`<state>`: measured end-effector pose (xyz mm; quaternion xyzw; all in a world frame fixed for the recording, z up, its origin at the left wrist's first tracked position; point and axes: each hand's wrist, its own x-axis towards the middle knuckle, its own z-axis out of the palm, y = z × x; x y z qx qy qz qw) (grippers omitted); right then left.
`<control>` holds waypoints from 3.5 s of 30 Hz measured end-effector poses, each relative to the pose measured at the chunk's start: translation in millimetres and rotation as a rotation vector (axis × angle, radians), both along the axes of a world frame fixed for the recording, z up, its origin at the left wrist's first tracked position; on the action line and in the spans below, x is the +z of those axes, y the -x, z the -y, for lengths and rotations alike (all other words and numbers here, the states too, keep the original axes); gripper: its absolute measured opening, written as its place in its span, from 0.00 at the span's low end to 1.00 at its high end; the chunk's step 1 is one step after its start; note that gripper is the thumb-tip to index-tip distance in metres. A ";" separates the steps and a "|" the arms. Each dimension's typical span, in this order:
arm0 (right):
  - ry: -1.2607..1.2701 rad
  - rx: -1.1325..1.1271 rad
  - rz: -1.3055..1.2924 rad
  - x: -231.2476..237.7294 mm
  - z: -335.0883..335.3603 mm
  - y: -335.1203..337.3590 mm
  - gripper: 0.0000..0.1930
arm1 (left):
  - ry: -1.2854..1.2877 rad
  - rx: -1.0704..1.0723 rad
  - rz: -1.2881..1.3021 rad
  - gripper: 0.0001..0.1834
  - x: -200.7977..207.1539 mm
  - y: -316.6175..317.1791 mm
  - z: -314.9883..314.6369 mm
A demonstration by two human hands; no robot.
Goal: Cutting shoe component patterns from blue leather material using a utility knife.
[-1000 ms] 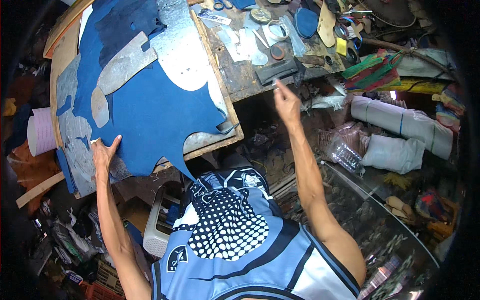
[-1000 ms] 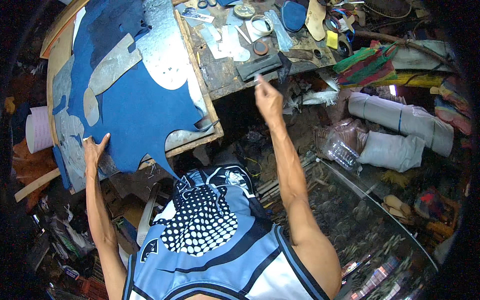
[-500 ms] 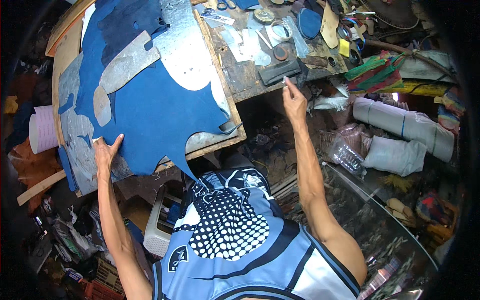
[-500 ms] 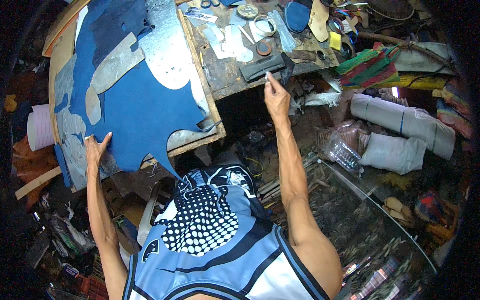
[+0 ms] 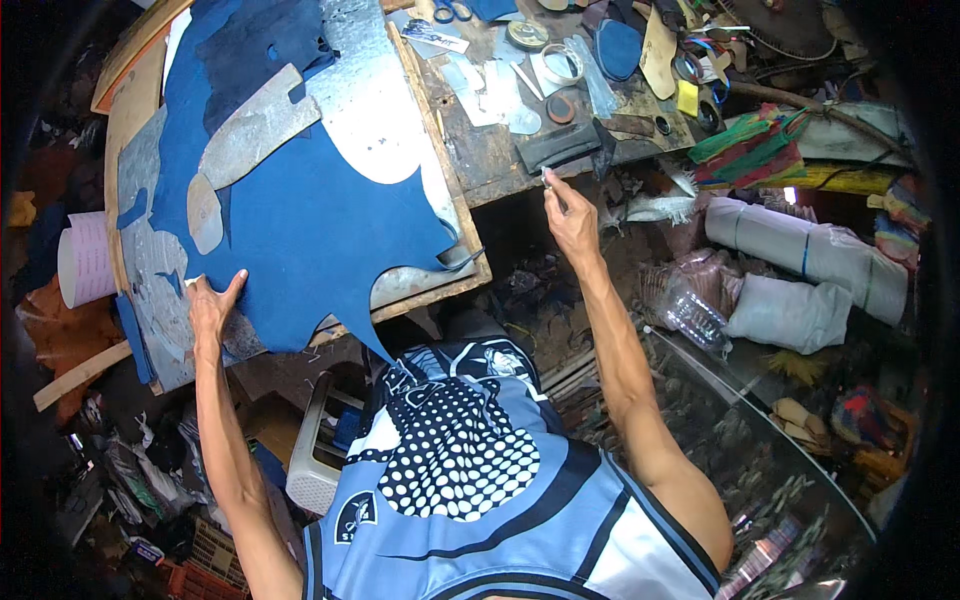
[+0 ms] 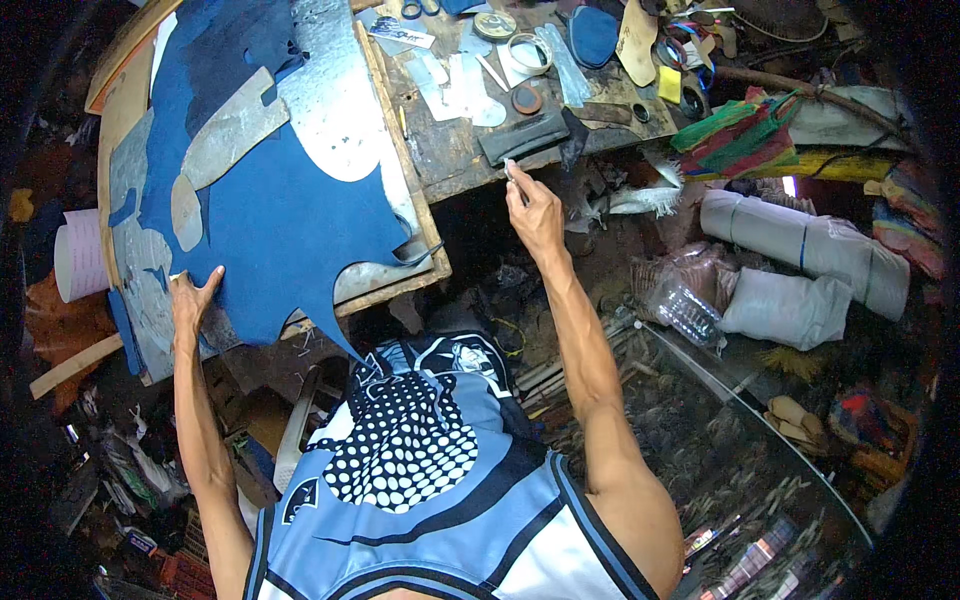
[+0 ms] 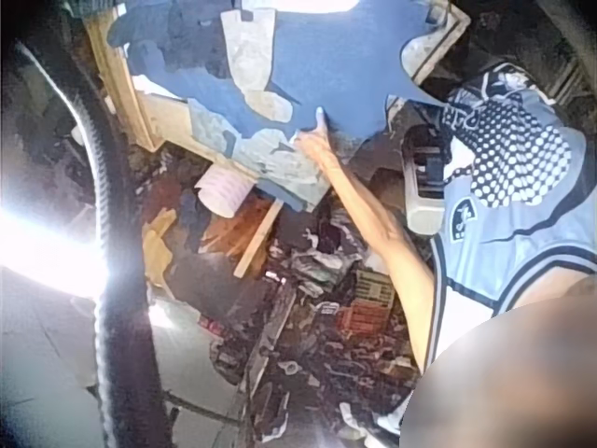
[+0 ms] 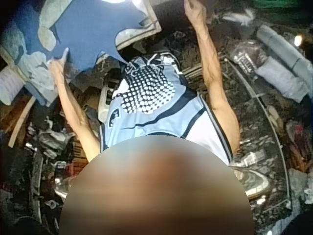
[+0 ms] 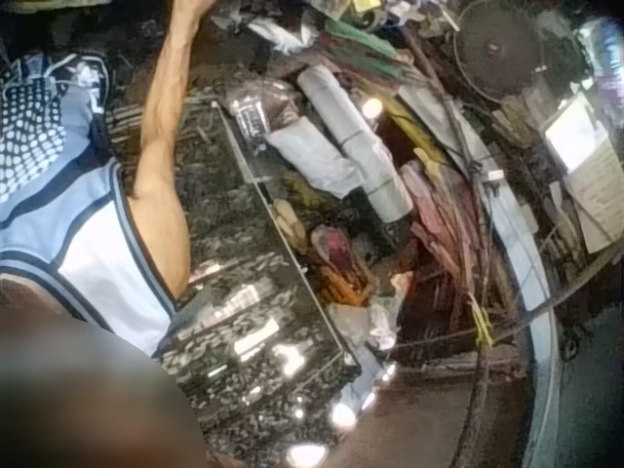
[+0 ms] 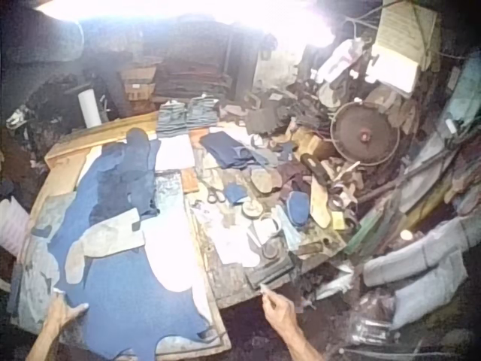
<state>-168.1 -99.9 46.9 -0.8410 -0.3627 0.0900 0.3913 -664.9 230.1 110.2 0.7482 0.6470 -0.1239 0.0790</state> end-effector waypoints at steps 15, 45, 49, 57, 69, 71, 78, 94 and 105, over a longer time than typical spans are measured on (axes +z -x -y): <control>-0.011 -0.170 -0.207 13.1 -8.9 1.5 0.17 | -0.035 0.012 0.031 0.58 -0.2 10.7 -1.3; 0.025 -0.030 -0.107 15.0 -11.5 1.2 0.17 | 0.009 0.015 0.031 0.59 10.8 10.1 -2.3; -0.111 -0.154 0.053 -2.5 -5.0 -25.4 0.17 | 0.013 0.019 0.022 0.59 12.1 8.3 -1.9; -0.125 -0.081 0.075 10.3 -10.9 -17.4 0.18 | 0.040 0.015 0.024 0.59 16.0 9.1 -2.8; -0.044 -0.124 -0.045 24.6 -12.6 -13.3 0.18 | 0.028 0.026 0.046 0.59 16.2 15.3 -3.8; -0.073 0.021 0.012 18.0 -10.7 7.2 0.18 | -0.036 0.002 0.016 0.59 10.0 18.8 -1.3; 0.052 0.013 -0.003 21.5 -12.2 7.5 0.17 | -0.028 0.011 0.015 0.59 9.7 19.3 -3.4; 0.142 -0.056 0.270 20.0 12.2 -39.5 0.23 | -0.005 0.018 0.019 0.60 21.1 12.1 -1.2; 0.175 0.035 0.289 29.8 -2.1 -12.2 0.21 | -0.024 0.003 -0.002 0.58 14.5 19.5 -3.1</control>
